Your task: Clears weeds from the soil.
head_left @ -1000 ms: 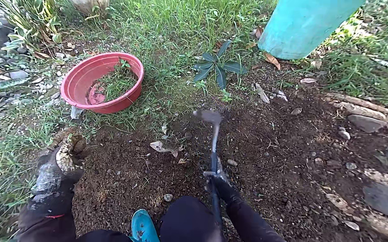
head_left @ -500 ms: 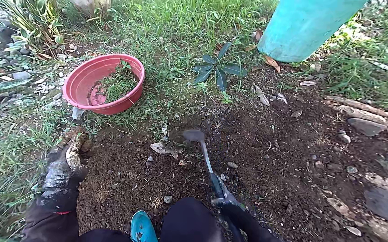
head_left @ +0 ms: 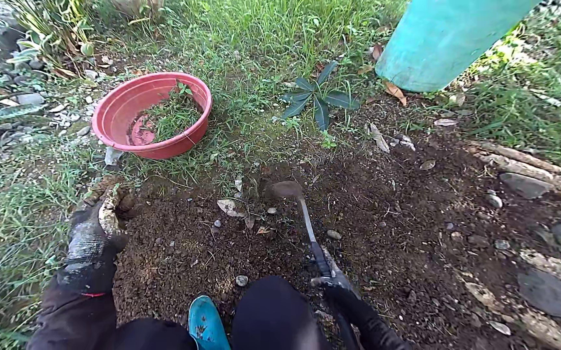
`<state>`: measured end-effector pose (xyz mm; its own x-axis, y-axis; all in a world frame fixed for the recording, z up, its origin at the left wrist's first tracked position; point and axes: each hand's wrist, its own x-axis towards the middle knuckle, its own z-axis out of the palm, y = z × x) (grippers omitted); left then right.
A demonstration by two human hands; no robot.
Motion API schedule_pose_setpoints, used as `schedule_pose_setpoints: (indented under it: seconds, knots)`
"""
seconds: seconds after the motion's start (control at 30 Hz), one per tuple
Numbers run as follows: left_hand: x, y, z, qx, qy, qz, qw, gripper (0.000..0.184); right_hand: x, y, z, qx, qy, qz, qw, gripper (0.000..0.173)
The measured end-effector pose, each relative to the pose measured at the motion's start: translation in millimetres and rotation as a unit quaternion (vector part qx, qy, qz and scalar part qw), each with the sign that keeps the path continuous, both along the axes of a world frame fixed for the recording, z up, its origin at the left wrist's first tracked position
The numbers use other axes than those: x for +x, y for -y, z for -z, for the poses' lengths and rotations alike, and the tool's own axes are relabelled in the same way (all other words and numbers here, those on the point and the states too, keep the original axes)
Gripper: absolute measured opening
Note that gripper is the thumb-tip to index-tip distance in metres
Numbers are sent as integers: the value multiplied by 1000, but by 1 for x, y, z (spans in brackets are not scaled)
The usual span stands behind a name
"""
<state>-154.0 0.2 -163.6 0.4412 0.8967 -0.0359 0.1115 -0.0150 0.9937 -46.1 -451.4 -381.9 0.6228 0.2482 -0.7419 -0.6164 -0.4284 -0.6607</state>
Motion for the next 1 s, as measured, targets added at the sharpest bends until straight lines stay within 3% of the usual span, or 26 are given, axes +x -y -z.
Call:
schedule_pose_setpoints:
  seconds: [0.03, 0.07, 0.13, 0.17, 0.2, 0.3, 0.4, 0.47, 0.57, 0.63, 0.73, 0.8, 0.87, 0.93, 1.0]
  knots:
    - [2, 1, 0, -4, -6, 2, 1000, 17, 3, 0, -3, 24, 3, 37, 999, 96]
    - [4, 0, 1, -13, -1, 3, 1000, 17, 7, -7, -8, 49, 4, 83, 995, 84]
    - [7, 1, 2, -22, 14, 5, 1000, 14, 19, -33, -13, 85, -3, 160, 983, 41]
    - [6, 1, 2, -20, 16, 11, 1000, 15, 22, -48, -15, 95, -9, 170, 981, 33]
    - [4, 1, 2, -18, 14, 16, 1000, 16, 21, -58, -13, 98, -3, 148, 984, 36]
    - [4, 1, 0, -10, 31, 12, 999, 15, 0, -43, 11, 53, 20, -27, 998, 75]
    - [1, -6, 2, -4, 36, 5, 999, 14, -1, -18, 4, 31, -14, -11, 999, 91]
    - [2, -6, 3, -1, 8, 2, 1000, 15, 8, -19, -7, 68, -22, 54, 996, 88]
    - [7, 3, -2, -1, -1, 4, 1000, 16, 28, -57, -20, 108, 1, 156, 982, 46]
    - [8, 3, -1, -14, 28, 8, 999, 11, 30, -77, -19, 106, 14, 120, 987, 53]
    - [6, 3, -3, -12, 36, 5, 999, 11, 6, -57, 0, 24, 10, -62, 998, 85]
    - [2, -2, -2, 2, 21, -1, 1000, 17, -1, -38, 7, 4, 6, -74, 997, 93]
    - [0, -5, 1, 4, 5, -5, 1000, 18, 5, -30, 7, 46, 10, -25, 999, 107]
    - [5, -3, 2, -2, 5, -4, 1000, 16, 19, -42, -4, 100, 10, 49, 994, 96]
    - [9, -1, 1, -4, 13, 5, 1000, 15, 35, -69, -13, 133, 10, 118, 984, 52]
